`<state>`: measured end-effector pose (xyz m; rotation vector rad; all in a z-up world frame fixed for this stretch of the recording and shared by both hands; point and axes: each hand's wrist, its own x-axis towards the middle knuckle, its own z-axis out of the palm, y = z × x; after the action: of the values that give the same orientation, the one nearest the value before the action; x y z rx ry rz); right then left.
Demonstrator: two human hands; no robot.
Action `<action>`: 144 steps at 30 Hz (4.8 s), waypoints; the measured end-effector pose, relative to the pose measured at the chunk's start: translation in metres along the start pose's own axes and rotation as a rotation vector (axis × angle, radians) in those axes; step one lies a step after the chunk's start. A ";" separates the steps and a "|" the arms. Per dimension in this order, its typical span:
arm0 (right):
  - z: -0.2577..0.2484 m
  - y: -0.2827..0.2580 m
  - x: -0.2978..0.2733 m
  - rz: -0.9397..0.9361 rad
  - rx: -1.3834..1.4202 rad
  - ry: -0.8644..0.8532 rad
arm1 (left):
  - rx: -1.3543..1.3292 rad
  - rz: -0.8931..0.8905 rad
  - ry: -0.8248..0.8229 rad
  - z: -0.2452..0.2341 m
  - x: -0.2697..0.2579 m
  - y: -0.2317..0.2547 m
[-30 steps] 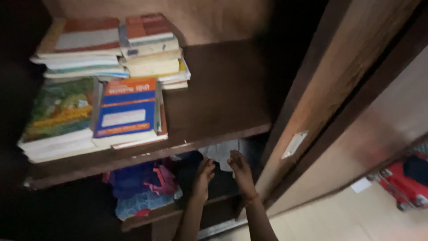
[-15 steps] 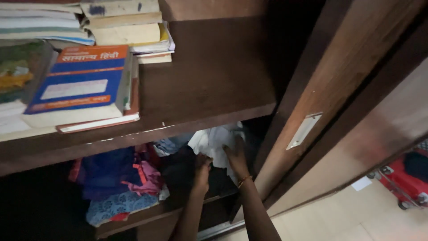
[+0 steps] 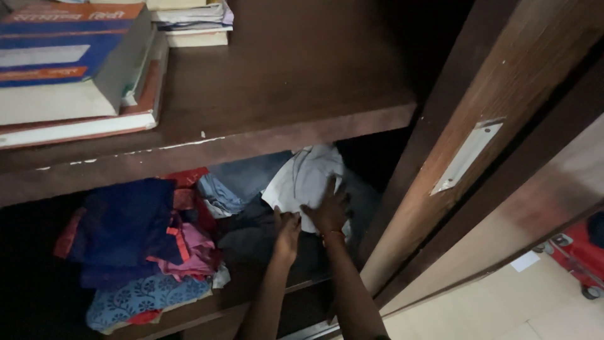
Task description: The person retrieves a document and a colorful chart from a wooden wardrobe and places them on a bed. They then take a folded striped cloth and a white cloth from the wardrobe and place them on the bed as well.
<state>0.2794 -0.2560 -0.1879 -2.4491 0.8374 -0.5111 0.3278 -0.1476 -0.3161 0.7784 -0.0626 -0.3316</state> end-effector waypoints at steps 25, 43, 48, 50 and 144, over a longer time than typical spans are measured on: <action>0.097 0.109 0.023 -0.035 0.678 0.290 | 0.191 0.277 0.190 0.050 0.000 0.028; 0.022 0.034 -0.046 -0.496 0.580 0.502 | 0.329 0.084 0.028 0.031 0.004 0.026; 0.001 0.012 -0.059 -0.562 0.567 0.438 | 0.421 -0.141 0.065 0.055 -0.016 0.052; -0.008 0.006 -0.071 -0.562 0.562 0.400 | 0.422 -0.143 0.044 0.054 -0.022 0.055; -0.543 0.119 -0.454 -0.010 1.512 0.603 | -0.177 -0.745 -0.608 0.357 -0.504 0.105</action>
<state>-0.3774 -0.2252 0.0989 -0.8930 0.3289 -1.2943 -0.1844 -0.1607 0.0457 0.4767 -0.3123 -1.2597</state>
